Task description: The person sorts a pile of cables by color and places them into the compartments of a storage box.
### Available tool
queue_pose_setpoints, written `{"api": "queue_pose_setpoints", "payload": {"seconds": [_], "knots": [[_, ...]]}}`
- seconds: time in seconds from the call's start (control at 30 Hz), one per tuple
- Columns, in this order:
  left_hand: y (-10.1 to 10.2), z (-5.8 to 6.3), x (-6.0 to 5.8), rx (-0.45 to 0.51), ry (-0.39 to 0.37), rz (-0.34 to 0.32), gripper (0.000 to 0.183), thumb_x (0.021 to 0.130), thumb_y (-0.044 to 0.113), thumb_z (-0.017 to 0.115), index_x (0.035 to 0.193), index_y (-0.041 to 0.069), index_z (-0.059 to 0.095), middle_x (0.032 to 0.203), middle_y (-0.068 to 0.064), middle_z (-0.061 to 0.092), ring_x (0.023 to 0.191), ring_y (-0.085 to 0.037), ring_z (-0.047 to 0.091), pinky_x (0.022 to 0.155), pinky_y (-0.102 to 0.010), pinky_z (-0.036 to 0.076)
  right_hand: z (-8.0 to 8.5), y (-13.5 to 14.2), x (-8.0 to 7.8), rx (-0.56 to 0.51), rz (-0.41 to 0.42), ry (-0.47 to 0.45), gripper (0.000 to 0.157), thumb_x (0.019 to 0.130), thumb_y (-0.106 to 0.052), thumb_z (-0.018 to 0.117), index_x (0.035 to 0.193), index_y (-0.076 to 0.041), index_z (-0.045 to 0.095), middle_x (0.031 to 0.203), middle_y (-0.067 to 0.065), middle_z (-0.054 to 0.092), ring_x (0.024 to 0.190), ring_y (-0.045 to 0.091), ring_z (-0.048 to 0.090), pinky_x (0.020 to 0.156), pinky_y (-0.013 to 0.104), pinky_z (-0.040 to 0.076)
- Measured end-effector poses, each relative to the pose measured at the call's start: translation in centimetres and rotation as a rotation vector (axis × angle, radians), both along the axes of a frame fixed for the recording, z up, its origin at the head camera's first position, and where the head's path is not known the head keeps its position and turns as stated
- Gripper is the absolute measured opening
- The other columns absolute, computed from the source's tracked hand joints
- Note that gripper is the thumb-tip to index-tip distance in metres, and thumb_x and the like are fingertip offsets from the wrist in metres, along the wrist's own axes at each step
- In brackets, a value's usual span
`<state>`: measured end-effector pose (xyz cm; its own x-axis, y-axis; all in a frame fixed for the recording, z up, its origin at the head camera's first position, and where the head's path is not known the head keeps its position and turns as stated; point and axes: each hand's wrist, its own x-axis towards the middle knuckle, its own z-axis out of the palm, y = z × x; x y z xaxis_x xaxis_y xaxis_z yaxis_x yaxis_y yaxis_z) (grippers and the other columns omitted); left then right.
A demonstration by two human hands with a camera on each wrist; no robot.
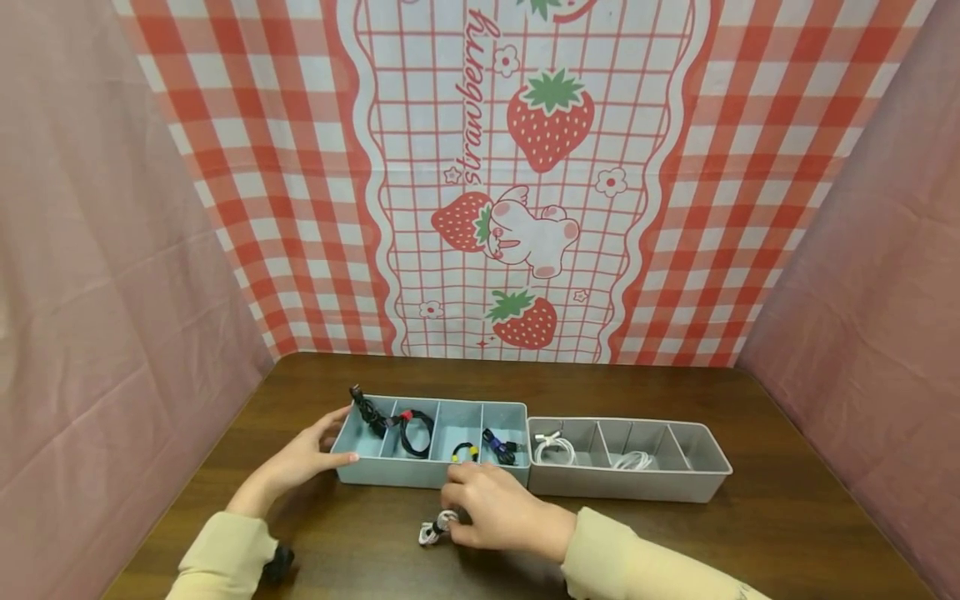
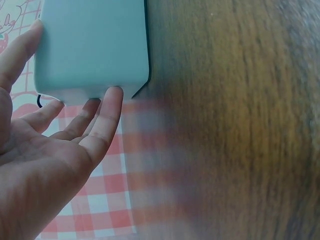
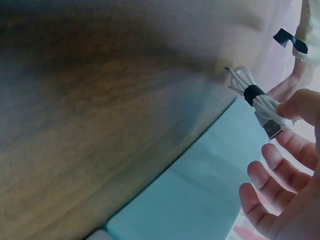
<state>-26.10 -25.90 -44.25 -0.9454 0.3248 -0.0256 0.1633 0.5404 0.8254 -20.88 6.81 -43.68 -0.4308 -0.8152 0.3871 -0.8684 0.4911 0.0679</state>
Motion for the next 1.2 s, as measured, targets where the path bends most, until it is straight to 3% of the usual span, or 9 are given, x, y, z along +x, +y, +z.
{"api": "queue_pose_setpoints", "payload": {"seconds": [0.47,0.8,1.2], "knots": [[0.1,-0.2,-0.1,0.001,-0.012,0.021,0.083,0.085,0.028,0.07,0.149,0.007,0.022,0.141,-0.028,0.037,0.123,-0.044,0.043,0.095,-0.054,0.041,1.5,2.2,-0.2,-0.098,0.057,0.0,0.014,0.074,-0.03,0.068,0.077,-0.026,0.055,0.087,-0.013,0.05,0.081,0.004,0.048,0.063,0.018,0.03],[0.0,-0.2,0.0,-0.002,-0.004,0.018,0.083,0.085,0.028,0.071,0.149,0.006,0.022,0.142,-0.028,0.036,0.124,-0.044,0.043,0.096,-0.054,0.041,2.3,3.9,-0.7,-0.225,0.07,-0.04,0.015,0.072,-0.025,0.071,0.081,-0.024,0.058,0.092,-0.011,0.054,0.089,0.004,0.053,0.078,0.028,0.045],[0.0,-0.4,-0.2,0.006,-0.013,0.034,0.082,0.085,0.027,0.071,0.149,0.008,0.023,0.141,-0.027,0.037,0.125,-0.043,0.043,0.097,-0.053,0.041,3.3,6.0,-1.1,-0.312,0.04,-0.05,0.017,0.071,-0.02,0.069,0.082,-0.025,0.057,0.091,-0.013,0.054,0.084,0.005,0.051,0.072,0.028,0.043]]}}
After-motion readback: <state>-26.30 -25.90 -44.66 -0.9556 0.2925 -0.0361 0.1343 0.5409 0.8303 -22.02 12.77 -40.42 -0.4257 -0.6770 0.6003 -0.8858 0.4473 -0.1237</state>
